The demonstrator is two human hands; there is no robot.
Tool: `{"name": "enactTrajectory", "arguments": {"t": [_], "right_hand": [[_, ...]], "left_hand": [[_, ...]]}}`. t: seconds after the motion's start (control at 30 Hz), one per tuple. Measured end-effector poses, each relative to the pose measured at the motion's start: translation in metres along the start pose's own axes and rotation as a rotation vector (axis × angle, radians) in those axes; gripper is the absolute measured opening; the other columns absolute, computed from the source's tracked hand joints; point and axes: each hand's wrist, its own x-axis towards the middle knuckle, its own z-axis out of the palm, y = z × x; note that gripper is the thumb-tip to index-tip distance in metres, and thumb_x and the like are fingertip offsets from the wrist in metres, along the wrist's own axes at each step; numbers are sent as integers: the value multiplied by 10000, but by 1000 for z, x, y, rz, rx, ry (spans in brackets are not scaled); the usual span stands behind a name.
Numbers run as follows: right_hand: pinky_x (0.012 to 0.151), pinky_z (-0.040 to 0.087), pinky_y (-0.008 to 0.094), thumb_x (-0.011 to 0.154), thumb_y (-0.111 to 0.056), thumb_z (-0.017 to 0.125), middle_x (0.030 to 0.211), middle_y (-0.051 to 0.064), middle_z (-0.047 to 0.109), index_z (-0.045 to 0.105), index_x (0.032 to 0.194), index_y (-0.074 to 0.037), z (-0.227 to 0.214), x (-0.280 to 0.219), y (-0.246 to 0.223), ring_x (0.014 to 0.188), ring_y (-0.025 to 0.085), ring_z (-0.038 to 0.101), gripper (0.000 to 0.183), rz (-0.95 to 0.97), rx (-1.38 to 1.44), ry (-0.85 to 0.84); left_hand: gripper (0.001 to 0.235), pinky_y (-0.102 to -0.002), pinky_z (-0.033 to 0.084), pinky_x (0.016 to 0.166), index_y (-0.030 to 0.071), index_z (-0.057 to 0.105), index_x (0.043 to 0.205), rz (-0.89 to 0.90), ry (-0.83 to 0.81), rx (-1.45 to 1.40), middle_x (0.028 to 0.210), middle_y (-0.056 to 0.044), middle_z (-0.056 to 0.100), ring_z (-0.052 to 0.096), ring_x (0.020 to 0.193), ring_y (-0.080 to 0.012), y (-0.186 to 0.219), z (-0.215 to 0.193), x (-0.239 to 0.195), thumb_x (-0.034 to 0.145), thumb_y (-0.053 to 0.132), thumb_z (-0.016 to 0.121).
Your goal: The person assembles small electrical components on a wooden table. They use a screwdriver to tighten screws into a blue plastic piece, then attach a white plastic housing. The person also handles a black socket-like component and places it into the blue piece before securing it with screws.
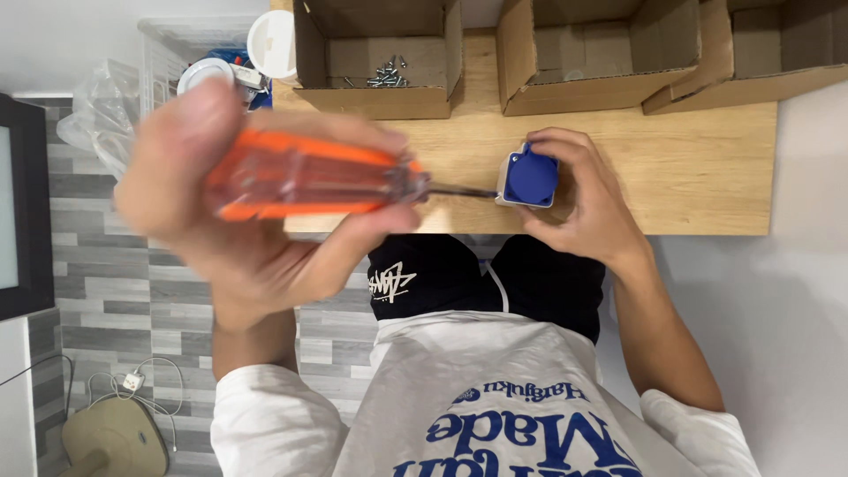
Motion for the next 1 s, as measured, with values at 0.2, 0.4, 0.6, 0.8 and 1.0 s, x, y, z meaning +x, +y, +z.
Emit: {"name": "enactTrajectory", "arguments": {"t": [0.2, 0.4, 0.6, 0.8, 1.0], "right_hand": [[1102, 577, 403, 828, -177, 973, 1525, 165, 632, 459, 1521, -71, 1, 0, 8, 1392, 322, 657, 870, 107, 133, -24], [1114, 545, 401, 856, -223, 965, 1462, 152, 662, 501, 1501, -73, -1, 1, 11, 1321, 317, 690, 809, 110, 134, -46], [1134, 512, 420, 832, -221, 953, 1491, 150, 631, 505, 1514, -80, 2, -4, 21, 1354, 322, 660, 828, 148, 143, -66], [1175, 469, 448, 767, -168, 898, 1497, 161, 641, 521, 1487, -24, 6, -7, 28, 1406, 335, 615, 825, 188, 149, -63], [818, 576, 335, 817, -334, 932, 1340, 92, 667, 573, 1442, -74, -1, -1, 8, 1171, 216, 672, 766, 398, 179, -82]], "left_hand": [[859, -421, 768, 1116, 177, 329, 1757, -47, -150, -71, 1576, -135, 587, 969, 1295, -416, -22, 18, 0, 1179, 77, 957], [671, -322, 794, 1117, 52, 363, 1653, -194, -375, -80, 1487, -245, 758, 919, 1174, -246, -5, 31, 18, 1182, 46, 841], [656, -323, 642, 907, 123, 413, 1666, -133, -516, 48, 1234, -73, 762, 699, 975, -189, -4, 37, 26, 1220, 153, 893], [415, -336, 538, 742, 214, 551, 1530, -149, -676, 157, 1298, -1, 778, 783, 1116, -192, 12, 45, 56, 1145, 77, 484], [488, -447, 502, 649, 126, 543, 1384, -141, -765, 132, 1134, -71, 768, 685, 846, -350, 24, 41, 85, 935, -50, 471]]}}
